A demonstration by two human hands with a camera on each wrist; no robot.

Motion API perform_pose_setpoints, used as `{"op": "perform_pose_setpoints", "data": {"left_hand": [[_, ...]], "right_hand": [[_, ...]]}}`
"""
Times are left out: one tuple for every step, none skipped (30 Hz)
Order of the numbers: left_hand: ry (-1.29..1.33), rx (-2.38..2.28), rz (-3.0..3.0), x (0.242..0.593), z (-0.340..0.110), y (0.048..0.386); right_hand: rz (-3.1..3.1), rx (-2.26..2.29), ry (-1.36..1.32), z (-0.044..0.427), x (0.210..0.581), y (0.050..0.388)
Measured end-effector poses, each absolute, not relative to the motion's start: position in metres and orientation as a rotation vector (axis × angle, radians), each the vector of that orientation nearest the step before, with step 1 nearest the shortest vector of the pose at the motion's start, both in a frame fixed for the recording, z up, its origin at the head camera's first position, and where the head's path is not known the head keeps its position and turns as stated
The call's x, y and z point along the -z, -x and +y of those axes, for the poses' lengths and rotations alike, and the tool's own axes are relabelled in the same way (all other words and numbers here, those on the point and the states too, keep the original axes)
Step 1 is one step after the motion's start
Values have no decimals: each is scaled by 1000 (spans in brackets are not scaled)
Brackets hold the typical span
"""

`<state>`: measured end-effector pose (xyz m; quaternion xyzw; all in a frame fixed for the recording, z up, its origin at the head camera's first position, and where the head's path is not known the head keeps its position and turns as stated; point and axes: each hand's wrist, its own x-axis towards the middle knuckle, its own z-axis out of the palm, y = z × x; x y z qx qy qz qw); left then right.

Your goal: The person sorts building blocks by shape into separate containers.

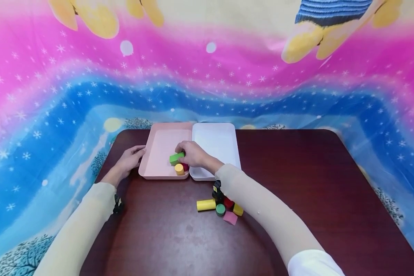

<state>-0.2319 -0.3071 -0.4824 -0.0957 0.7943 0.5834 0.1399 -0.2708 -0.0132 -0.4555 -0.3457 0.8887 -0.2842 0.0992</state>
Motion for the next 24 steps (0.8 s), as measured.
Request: {"op": "perform_pose_setpoints", "data": {"left_hand": [[278, -1687, 2293, 483, -308, 232], [278, -1688, 2293, 483, -308, 232], [278, -1688, 2293, 483, -308, 233], [281, -1685, 2296, 483, -308, 233], [281, -1680, 2301, 483, -308, 233], [277, -1680, 2308, 484, -308, 232], [273, -1683, 2314, 487, -309, 233], [271, -1682, 2317, 487, -308, 232], [271, -1678, 2321, 487, -308, 232], [272, -1676, 2323, 488, -308, 231], [271, -1675, 2324, 488, -308, 231], [270, -1675, 2324, 488, -308, 231], [270, -1674, 2324, 488, -308, 231], [269, -1670, 2326, 488, -308, 231], [269, -1670, 2326, 488, -308, 231], [270, -1671, 2325, 488, -308, 231], [274, -1671, 2326, 488, -308, 231], [271, -1670, 2326, 487, -308, 231], [271, -1667, 2327, 486, -308, 231], [268, -1665, 2327, 485, -308, 231], [270, -1663, 2330, 484, -308, 231], [270, -1663, 2330, 484, -308, 231], [270, -1664, 2328, 484, -308, 231], [266, -1665, 2326, 484, -308, 230]], "right_hand": [[2629, 841, 1022, -13, 456, 271], [2628, 845, 1017, -13, 456, 271], [2625, 854, 1011, -13, 456, 271], [2619, 868, 1004, -13, 456, 272], [2610, 890, 992, -13, 456, 272], [2599, 917, 980, -13, 456, 272], [2586, 948, 966, -13, 456, 272], [2574, 979, 953, -12, 456, 273], [2561, 1006, 940, -12, 456, 273], [2548, 1030, 926, -11, 456, 272], [2538, 1051, 913, -11, 455, 272], [2532, 1060, 905, -10, 455, 272], [2527, 1065, 901, -10, 455, 271], [2526, 1066, 899, -9, 454, 271], [2526, 1065, 902, -9, 454, 270], [2528, 1065, 907, -8, 453, 270], [2531, 1062, 914, -8, 452, 270], [2535, 1060, 925, -7, 452, 270], [2537, 1059, 936, -6, 451, 270], [2539, 1058, 947, -5, 451, 270], [2539, 1057, 959, -4, 450, 270], [2539, 1051, 971, -3, 450, 270], [2538, 1045, 982, -2, 449, 270], [2536, 1042, 994, -1, 449, 269]]}}
